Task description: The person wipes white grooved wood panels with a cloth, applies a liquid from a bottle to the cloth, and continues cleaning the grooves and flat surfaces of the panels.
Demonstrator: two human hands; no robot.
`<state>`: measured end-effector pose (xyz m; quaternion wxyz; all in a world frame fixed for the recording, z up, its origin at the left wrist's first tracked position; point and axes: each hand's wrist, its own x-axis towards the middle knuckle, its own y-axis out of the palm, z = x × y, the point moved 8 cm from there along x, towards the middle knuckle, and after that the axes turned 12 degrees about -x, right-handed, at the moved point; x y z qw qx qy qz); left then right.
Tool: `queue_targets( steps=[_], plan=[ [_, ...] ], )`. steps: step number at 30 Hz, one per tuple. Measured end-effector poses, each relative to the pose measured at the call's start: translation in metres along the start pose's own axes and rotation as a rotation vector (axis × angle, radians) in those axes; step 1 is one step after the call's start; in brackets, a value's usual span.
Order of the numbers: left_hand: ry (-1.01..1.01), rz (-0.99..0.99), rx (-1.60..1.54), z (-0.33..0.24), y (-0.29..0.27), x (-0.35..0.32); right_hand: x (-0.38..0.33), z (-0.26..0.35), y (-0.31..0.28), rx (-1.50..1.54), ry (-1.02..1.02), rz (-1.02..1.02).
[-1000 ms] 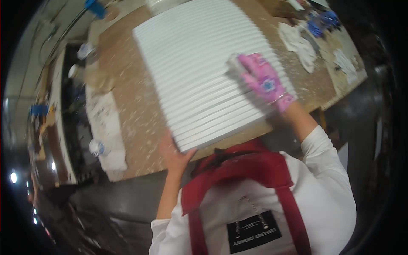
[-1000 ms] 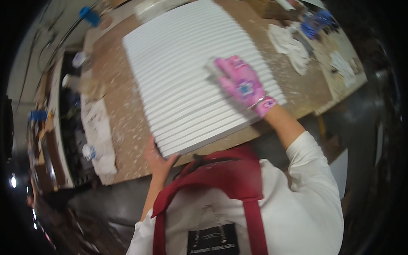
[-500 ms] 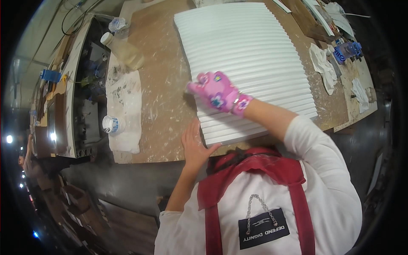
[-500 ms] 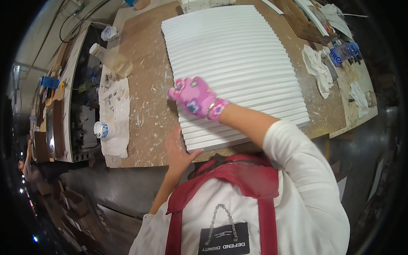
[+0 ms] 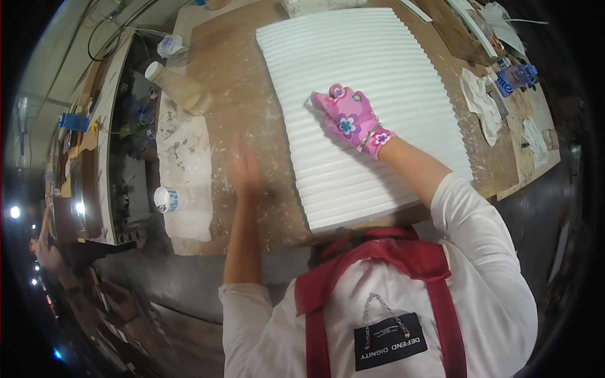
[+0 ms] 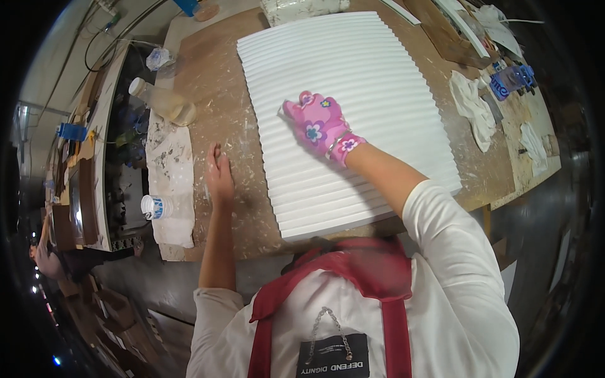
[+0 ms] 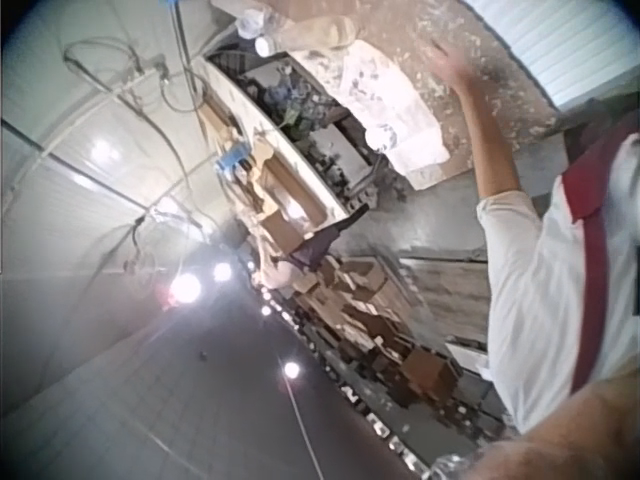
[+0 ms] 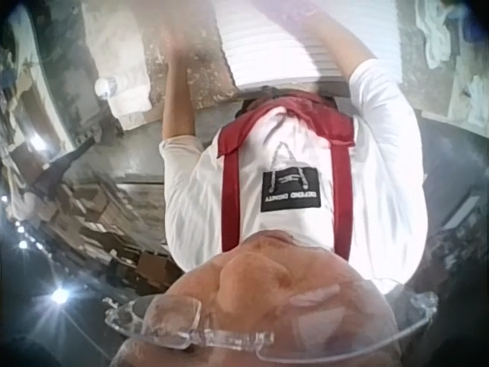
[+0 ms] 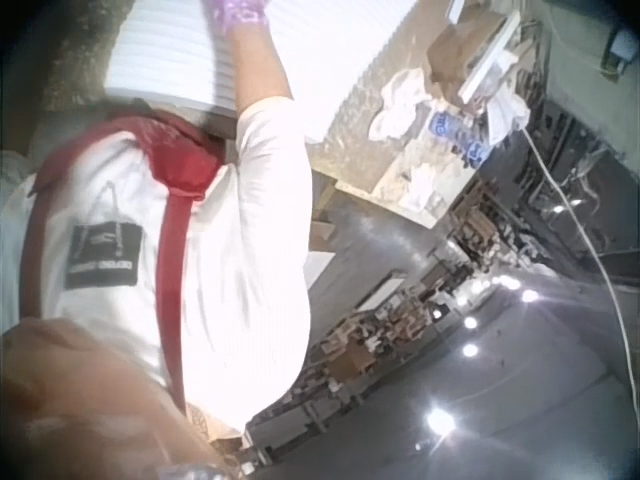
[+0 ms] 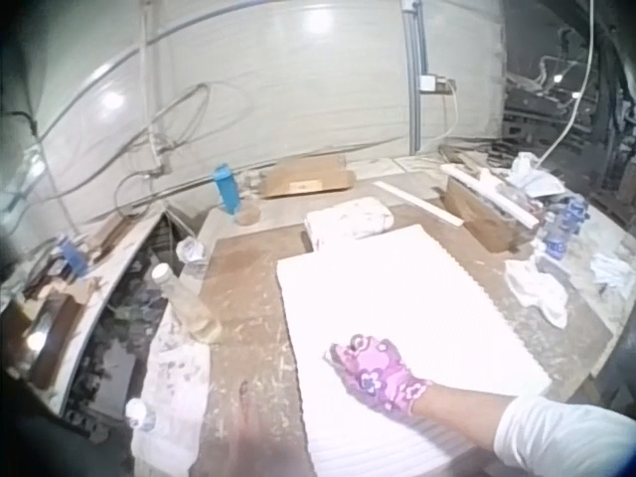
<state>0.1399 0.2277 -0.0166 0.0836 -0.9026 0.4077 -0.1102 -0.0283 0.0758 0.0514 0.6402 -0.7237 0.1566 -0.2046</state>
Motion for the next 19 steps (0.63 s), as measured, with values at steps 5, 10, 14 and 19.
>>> queue_targets(
  steps=[5, 10, 14, 19],
  plan=[
    [0.035, 0.009, 0.340, 0.011, 0.007, 0.074, 0.025, 0.051, -0.022, 0.058, -0.216, -0.025],
    [0.286, -0.120, 0.708, 0.014, 0.014, 0.095, 0.048, 0.025, -0.019, 0.059, -0.071, 0.057],
    [0.293, -0.150, 0.742, 0.017, 0.019, 0.093, 0.042, 0.053, -0.002, 0.143, -0.219, -0.044],
    [0.165, -0.122, 0.808, 0.026, 0.028, 0.102, 0.031, -0.023, 0.004, 0.147, 0.066, -0.086]
  ],
)
